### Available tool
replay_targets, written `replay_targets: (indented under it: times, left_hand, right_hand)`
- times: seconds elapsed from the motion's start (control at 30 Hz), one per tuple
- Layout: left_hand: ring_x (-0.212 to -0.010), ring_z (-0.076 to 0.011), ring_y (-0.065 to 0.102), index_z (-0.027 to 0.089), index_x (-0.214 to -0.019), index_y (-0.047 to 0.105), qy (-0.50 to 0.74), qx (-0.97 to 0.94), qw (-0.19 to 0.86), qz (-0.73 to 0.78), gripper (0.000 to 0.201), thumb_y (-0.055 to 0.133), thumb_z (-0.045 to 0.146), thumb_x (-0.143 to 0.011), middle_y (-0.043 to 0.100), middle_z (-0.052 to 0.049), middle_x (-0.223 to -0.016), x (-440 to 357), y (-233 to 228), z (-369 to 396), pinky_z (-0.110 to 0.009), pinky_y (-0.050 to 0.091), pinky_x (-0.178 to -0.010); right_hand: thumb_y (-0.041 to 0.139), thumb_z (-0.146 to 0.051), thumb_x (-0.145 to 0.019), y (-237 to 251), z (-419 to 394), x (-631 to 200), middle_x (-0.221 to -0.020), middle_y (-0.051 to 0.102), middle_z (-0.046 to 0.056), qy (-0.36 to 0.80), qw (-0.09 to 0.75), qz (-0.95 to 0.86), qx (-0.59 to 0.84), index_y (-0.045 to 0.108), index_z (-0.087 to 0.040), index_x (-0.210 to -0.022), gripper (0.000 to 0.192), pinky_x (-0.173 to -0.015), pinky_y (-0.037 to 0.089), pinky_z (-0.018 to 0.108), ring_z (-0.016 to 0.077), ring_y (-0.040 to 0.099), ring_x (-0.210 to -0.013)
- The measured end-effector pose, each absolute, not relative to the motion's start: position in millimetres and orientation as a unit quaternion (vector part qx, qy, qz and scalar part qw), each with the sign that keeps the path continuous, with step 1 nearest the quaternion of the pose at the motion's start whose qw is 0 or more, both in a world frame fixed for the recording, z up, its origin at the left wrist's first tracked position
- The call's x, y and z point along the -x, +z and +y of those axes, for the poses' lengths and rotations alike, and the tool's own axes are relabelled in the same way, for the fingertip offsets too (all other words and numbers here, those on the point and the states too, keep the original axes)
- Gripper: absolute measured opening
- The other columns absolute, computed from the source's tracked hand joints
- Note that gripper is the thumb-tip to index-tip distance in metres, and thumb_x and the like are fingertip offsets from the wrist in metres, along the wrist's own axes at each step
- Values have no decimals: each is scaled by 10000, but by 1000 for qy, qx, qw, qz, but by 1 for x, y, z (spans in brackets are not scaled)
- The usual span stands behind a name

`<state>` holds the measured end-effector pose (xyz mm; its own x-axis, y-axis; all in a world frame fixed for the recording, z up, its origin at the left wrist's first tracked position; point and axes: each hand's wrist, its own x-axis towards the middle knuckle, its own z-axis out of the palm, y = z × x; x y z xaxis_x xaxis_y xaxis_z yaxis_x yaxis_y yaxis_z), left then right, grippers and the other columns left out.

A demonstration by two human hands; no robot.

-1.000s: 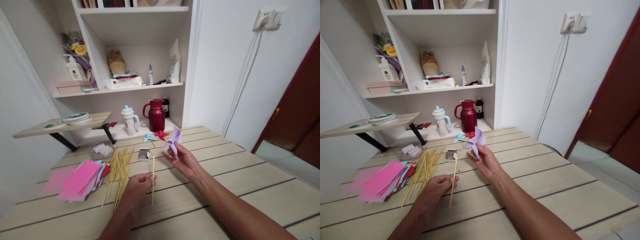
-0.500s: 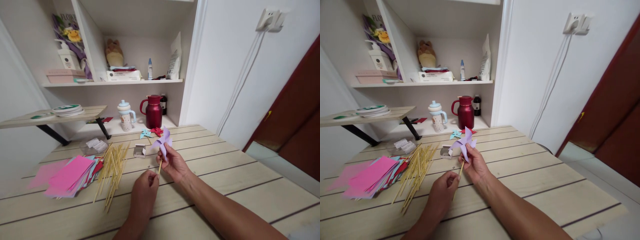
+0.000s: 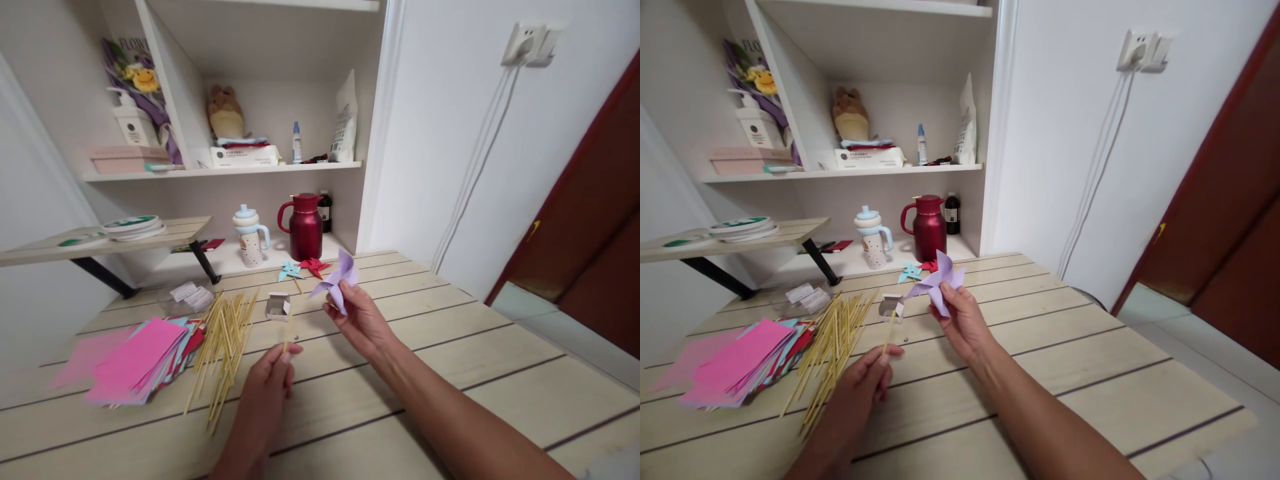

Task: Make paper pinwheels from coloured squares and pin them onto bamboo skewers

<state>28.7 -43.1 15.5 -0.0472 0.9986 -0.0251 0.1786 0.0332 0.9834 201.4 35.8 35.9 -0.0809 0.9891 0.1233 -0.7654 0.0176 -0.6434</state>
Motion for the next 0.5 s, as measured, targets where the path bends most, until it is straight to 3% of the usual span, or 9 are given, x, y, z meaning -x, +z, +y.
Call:
replay_targets:
  times: [0.13,0.27,0.5]
  left_hand:
    - [-495,-107,309,165,-1101,658,520,-437,458,573,446,545,479,-805,342,88,-554,-6,29,-42,-214,258,-483]
    - [-520,-107,313,157,-1129,657,526,-447,454,563,473,558,491,-809,295,89,-564,1,27,-39,-211,243,-496]
    - [-587,-139,410,173,-1136,670,515,-507,419,550,509,541,557,-828,423,52,-603,3,21,-43,-241,347,-562]
  right_hand:
    - [899,-235,-620,41,34,-213,-716,717,-17,631,655,-356,215,728,-182,-774,236,-615,508,213,105,615,-638]
    - [880,-217,-639,42,24,-210,-680,695,1,572,614,-485,248,742,-184,-749,179,-549,459,229,125,588,-604]
    - [736,-196,-821,50,8,-205,-776,700,44,266,545,-759,236,748,-227,-838,38,-619,475,292,178,628,-721]
